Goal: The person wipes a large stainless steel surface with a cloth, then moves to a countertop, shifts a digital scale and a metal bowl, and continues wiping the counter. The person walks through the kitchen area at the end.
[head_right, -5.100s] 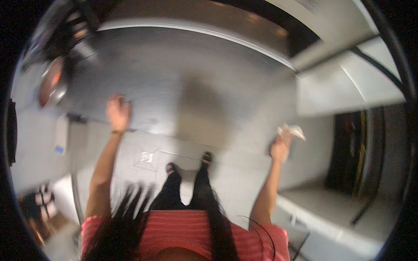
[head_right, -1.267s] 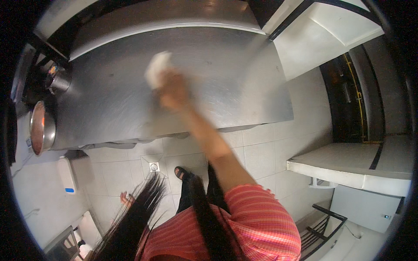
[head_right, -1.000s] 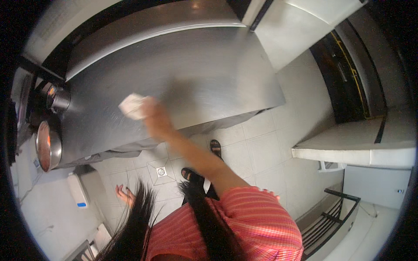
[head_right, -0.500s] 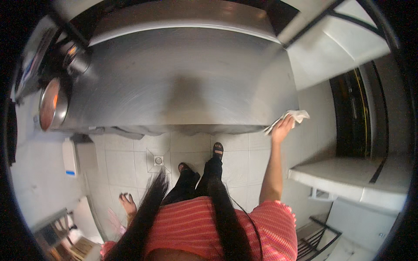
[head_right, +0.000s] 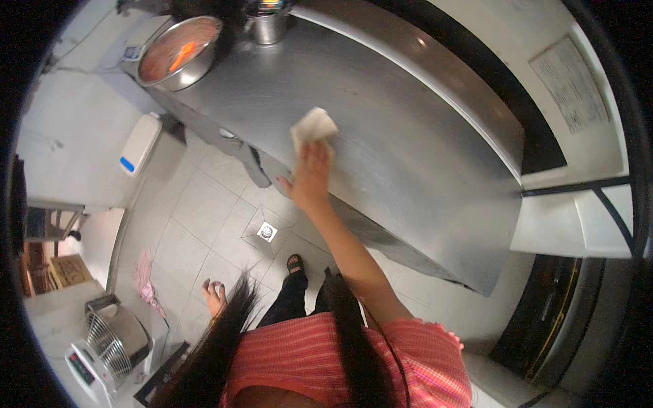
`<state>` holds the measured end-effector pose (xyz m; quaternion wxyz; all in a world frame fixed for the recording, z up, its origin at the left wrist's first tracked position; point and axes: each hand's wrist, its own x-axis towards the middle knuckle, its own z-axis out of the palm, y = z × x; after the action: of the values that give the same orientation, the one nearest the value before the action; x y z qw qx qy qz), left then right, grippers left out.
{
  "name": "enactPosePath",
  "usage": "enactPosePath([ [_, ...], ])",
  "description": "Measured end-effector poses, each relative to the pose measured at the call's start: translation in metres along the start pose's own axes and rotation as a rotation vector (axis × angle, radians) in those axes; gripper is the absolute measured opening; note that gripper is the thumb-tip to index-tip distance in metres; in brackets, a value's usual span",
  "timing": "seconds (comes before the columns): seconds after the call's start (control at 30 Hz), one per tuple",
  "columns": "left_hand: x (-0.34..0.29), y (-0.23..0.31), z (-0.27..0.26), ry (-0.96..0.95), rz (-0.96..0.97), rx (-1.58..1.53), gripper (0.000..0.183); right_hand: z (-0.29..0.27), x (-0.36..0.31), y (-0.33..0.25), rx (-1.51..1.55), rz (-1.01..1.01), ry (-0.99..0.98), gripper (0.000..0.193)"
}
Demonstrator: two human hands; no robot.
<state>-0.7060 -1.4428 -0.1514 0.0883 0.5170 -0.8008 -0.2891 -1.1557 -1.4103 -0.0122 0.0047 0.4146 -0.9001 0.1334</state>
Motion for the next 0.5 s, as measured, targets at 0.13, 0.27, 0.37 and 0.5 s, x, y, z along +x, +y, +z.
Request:
enactPosePath([
  [0.13, -0.077, -0.123, 0.020, -0.034, -0.148, 0.127, 0.023, 0.021, 0.069, -0.044, 0.126, -0.315, 0.002, 0.087],
  [0.27, -0.144, -0.126, 0.034, 0.117, -0.389, -0.005, 0.028, -0.022, 0.024, 0.016, 0.110, -0.412, -0.303, 0.095],
  [0.37, -0.174, -0.132, 0.050, -0.003, -0.437, -0.018, 0.036, -0.074, -0.070, 0.108, 0.005, -0.324, -0.519, 0.117],
  [0.5, -0.111, -0.075, 0.031, -0.228, -0.270, 0.019, 0.034, -0.123, -0.160, 0.206, -0.105, -0.129, -0.681, 0.125],
])
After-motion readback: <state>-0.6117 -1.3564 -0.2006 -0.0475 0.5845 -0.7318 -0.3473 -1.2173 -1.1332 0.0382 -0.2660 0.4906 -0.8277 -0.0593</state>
